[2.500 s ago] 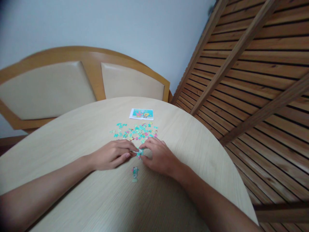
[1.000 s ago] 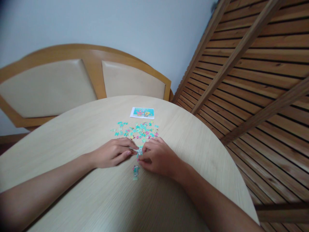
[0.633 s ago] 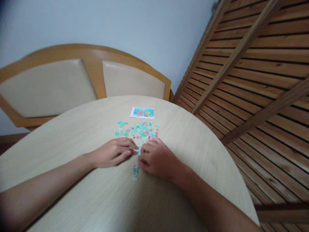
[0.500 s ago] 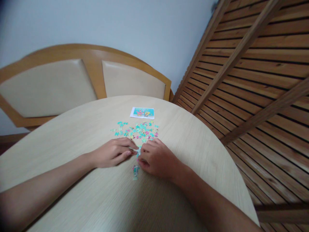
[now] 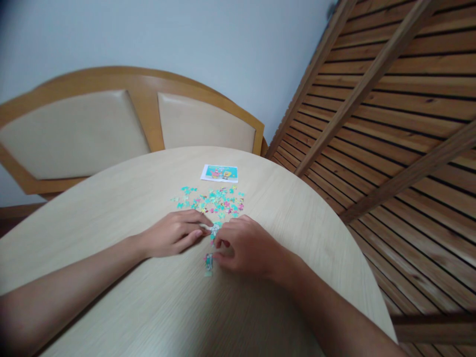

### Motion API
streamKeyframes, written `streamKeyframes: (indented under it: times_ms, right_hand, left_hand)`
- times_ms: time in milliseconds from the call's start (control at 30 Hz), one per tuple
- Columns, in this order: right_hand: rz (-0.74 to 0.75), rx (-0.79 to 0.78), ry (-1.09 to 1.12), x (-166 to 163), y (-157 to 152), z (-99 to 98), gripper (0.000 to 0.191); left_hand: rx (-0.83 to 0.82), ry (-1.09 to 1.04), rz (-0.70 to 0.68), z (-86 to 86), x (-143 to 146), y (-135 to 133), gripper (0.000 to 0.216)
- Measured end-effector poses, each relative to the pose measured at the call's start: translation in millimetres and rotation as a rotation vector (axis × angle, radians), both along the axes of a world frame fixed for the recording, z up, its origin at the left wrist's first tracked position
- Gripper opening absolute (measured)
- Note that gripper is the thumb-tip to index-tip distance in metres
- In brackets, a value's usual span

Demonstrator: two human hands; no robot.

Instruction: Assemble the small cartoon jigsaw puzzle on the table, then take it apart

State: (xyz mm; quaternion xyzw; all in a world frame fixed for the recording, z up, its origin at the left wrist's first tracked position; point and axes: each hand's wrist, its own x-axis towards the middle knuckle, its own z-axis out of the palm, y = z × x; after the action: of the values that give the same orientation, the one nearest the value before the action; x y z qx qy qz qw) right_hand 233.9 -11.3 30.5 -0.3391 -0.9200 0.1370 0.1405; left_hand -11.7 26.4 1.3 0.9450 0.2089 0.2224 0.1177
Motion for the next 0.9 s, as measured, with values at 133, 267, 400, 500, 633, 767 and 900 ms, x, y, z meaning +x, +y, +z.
streamKeyframes:
  times_ms: [133, 267, 400, 500, 633, 767, 900]
  right_hand:
    - [0.015, -0.102, -0.011, -5.4, -9.9, 0.3, 0.045]
    - [-0.007, -0.151, -0.036, -7.3, -13.4, -1.1, 0.051]
    - [-0.012, -0.153, -0.046, -8.2, -13.6, -1.8, 0.043]
    - [-0.017, -0.150, -0.041, -9.4, -13.6, -1.9, 0.037]
    - [-0.016, -0.156, -0.031, -10.6, -13.2, -1.7, 0.036]
    - [-0.023, -0.143, -0.025, -10.2, -11.8, -2.5, 0.032]
    - [-0.034, -0.137, -0.002, -8.7, -10.5, -3.2, 0.032]
  left_hand:
    - [0.009, 0.001, 0.022, -0.9, -0.1, 0.3, 0.031]
    - [0.012, -0.009, 0.021, -0.8, -0.1, 0.4, 0.031]
    - [0.012, -0.021, 0.007, -0.4, 0.1, 0.6, 0.031]
    - [0.006, -0.021, -0.004, 0.4, 0.3, 0.5, 0.031]
    - [-0.009, -0.022, -0.009, 1.7, 0.5, 0.3, 0.031]
    - [-0.011, -0.018, -0.025, 1.8, 0.0, 0.3, 0.032]
    - [-0.006, -0.015, -0.024, 1.0, -0.8, 0.5, 0.031]
